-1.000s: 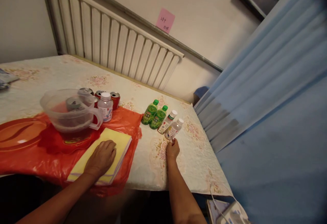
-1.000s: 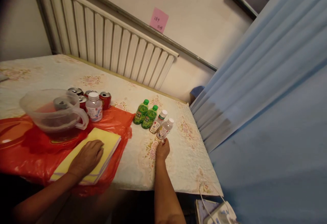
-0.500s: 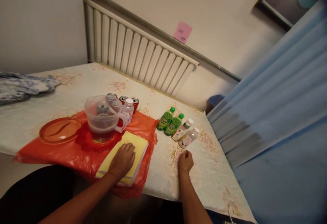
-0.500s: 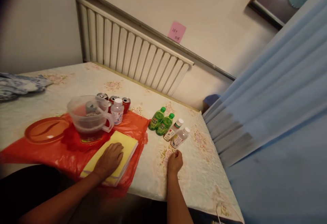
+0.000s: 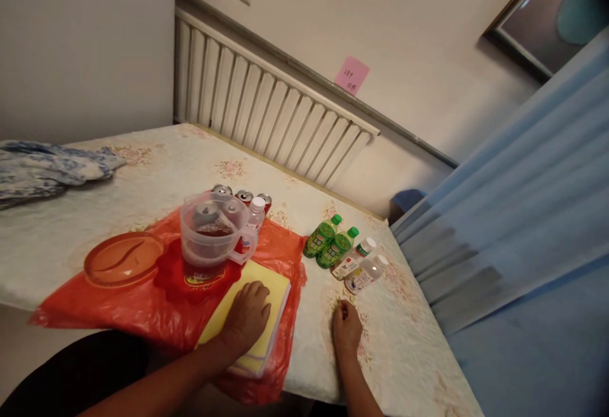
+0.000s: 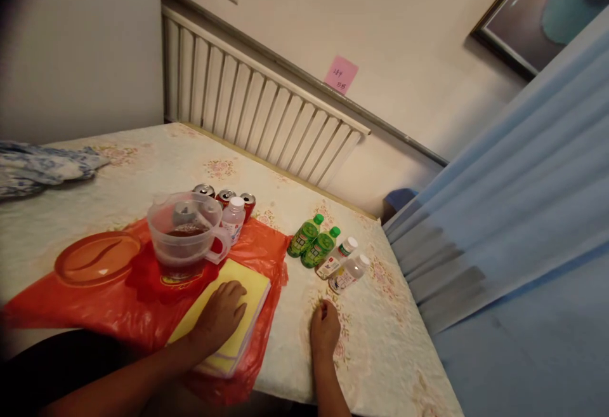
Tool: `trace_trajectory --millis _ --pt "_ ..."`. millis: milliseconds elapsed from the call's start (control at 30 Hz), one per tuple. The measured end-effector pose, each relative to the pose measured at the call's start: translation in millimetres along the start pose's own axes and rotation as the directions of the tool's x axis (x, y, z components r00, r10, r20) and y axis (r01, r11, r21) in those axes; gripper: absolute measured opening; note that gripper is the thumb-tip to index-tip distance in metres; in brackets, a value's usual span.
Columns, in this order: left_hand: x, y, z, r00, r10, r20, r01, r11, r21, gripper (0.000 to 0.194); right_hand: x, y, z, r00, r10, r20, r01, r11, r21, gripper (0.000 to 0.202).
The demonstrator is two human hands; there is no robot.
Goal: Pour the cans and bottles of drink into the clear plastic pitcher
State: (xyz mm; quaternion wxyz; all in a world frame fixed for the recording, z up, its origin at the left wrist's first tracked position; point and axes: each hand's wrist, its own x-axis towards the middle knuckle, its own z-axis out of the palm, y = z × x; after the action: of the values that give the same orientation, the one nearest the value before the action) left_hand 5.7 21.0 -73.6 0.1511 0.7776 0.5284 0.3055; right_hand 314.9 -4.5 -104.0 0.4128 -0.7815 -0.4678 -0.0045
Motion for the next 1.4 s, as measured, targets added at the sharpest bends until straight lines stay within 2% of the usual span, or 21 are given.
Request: trace_trajectory --millis 200,267,333,400,467,533,633,700,800,933,1167,1267,1400 --pt "13 -8 -5.9 0.996 0.087 0.023 -0.081 0.978 -0.191 0.026 -4 -1 -2 1.000 0.000 -0.031 0.002 0.999 0.037 0.044" --pt "14 -12 -8.4 0.996 0.077 0.035 -0.064 0.957 -0.283 0.026 -4 -9 0 0.999 -0.004 -0.043 0.007 0.997 0.070 0.042" --pt "14 -15 -11.3 0.999 0.032 0.039 -0.016 0.931 -0.365 0.026 1 -29 5 0.999 -0.024 -0.033 0.028 0.992 0.126 0.039" --pt "13 -16 -14.1 0.999 -0.013 0.045 0.031 0.904 -0.425 0.025 9 -60 16 0.998 -0.063 0.005 0.060 0.976 0.211 0.037" --pt "13 -17 -16.2 0.998 -0.030 0.056 0.053 0.884 -0.465 0.023 21 -103 29 0.987 -0.119 0.105 0.081 0.947 0.311 0.038" --pt "13 -18 -17.4 0.997 -0.017 0.073 0.051 0.865 -0.500 0.022 32 -150 44 0.964 -0.169 0.204 0.074 0.911 0.405 0.042" --pt "13 -18 -18.0 0.995 0.003 0.099 0.052 0.833 -0.551 0.019 46 -216 65 0.904 -0.291 0.314 0.109 0.866 0.489 0.059" --pt "13 -18 -18.4 0.993 0.003 0.115 0.066 0.808 -0.585 0.017 53 -249 78 0.866 -0.359 0.347 0.143 0.844 0.516 0.067" --pt "14 -18 -20.0 0.992 -0.007 0.125 0.084 0.779 -0.622 0.017 60 -282 97 0.824 -0.423 0.376 0.182 0.827 0.532 0.078" --pt "15 -17 -20.6 0.990 -0.027 0.141 0.112 0.756 -0.645 0.017 67 -304 119 0.787 -0.457 0.414 0.206 0.828 0.522 0.083" --pt "15 -18 -13.8 0.988 -0.040 0.148 0.130 0.726 -0.675 0.020 59 -320 133 0.697 -0.559 0.449 0.254 0.778 0.575 0.047" --pt "15 -18 -14.9 0.990 -0.033 0.140 0.120 0.730 -0.673 0.019 53 -322 133 0.706 -0.557 0.438 0.271 0.783 0.559 0.041" --pt "17 -18 -20.2 0.990 -0.041 0.135 0.121 0.743 -0.659 0.017 53 -318 125 0.775 -0.484 0.406 0.241 0.820 0.519 0.043"
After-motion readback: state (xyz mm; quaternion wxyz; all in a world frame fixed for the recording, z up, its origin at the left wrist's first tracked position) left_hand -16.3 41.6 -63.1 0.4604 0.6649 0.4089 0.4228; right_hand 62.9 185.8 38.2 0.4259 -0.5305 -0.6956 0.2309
